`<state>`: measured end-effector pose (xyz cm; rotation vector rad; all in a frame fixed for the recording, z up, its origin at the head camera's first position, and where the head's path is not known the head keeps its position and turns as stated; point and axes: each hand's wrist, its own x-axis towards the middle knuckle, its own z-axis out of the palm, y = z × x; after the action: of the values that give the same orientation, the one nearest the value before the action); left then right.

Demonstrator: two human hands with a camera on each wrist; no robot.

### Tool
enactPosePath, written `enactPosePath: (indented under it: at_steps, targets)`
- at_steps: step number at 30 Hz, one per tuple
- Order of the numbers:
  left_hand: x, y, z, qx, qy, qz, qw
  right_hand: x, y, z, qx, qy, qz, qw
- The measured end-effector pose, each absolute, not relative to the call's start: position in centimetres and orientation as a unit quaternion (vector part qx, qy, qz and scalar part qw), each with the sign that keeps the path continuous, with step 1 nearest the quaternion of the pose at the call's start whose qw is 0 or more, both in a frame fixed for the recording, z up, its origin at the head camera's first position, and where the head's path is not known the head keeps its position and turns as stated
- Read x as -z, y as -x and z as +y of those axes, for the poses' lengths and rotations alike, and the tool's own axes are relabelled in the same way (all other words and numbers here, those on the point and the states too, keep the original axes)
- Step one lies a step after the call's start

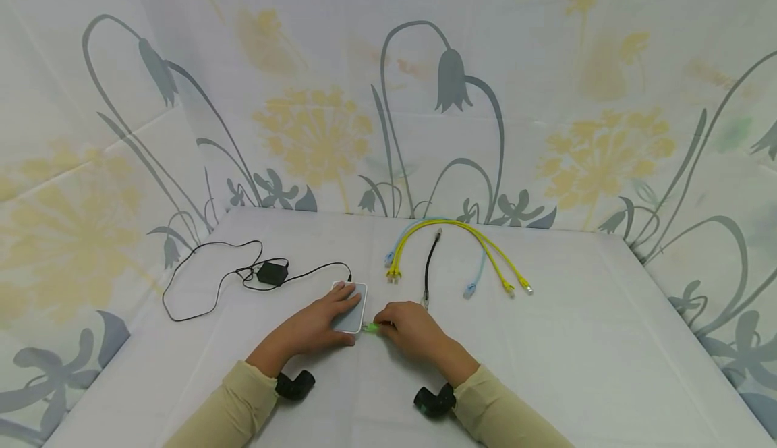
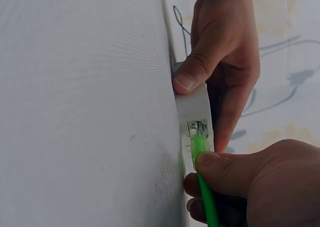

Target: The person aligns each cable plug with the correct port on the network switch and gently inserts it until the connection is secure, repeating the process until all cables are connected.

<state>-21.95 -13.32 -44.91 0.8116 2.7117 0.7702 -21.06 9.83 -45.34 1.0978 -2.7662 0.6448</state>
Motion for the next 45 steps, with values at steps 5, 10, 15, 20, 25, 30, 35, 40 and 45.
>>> enactPosePath:
  at_steps: [5,10,15,20,25,30,35,40,45]
  targets:
    - [44.8,21.9,-13.3,-0.264,-0.276,0.918,0.102,45.5,21.1,9.7,-0.207,-0.361,-0.907,0.054]
    - [44.7,21.8,-13.2,-0.262,-0.274,0.92,0.102,45.5,21.1,9.6,-0.209,-0.358,-0.908,0.056]
    - [44.7,21.8,-13.1,-0.261,-0.272,0.921,0.102,45.5,21.1,9.5,-0.217,-0.353,-0.909,0.052]
    - [44.7,21.8,-13.0,-0.258,-0.268,0.922,0.104,45.3,21.1,9.6,-0.222,-0.355,-0.907,0.047]
    - [44.7,21.8,-13.0,-0.258,-0.263,0.924,0.104,45.4,21.2,9.7,-0.225,-0.353,-0.907,0.037]
    - [44.6,21.8,-12.9,-0.255,-0.265,0.924,0.099,45.4,21.3,10.0,-0.232,-0.351,-0.907,0.023]
    - [44.5,21.7,-12.8,-0.256,-0.261,0.926,0.099,45.4,21.3,10.1,-0.231,-0.347,-0.909,0.011]
    - [44.6,21.7,-12.8,-0.253,-0.252,0.929,0.095,45.1,21.3,10.3,-0.227,-0.346,-0.91,-0.012]
    - [44.6,21.6,-12.8,-0.255,-0.255,0.928,0.091,44.9,21.5,10.8,-0.22,-0.349,-0.91,-0.036]
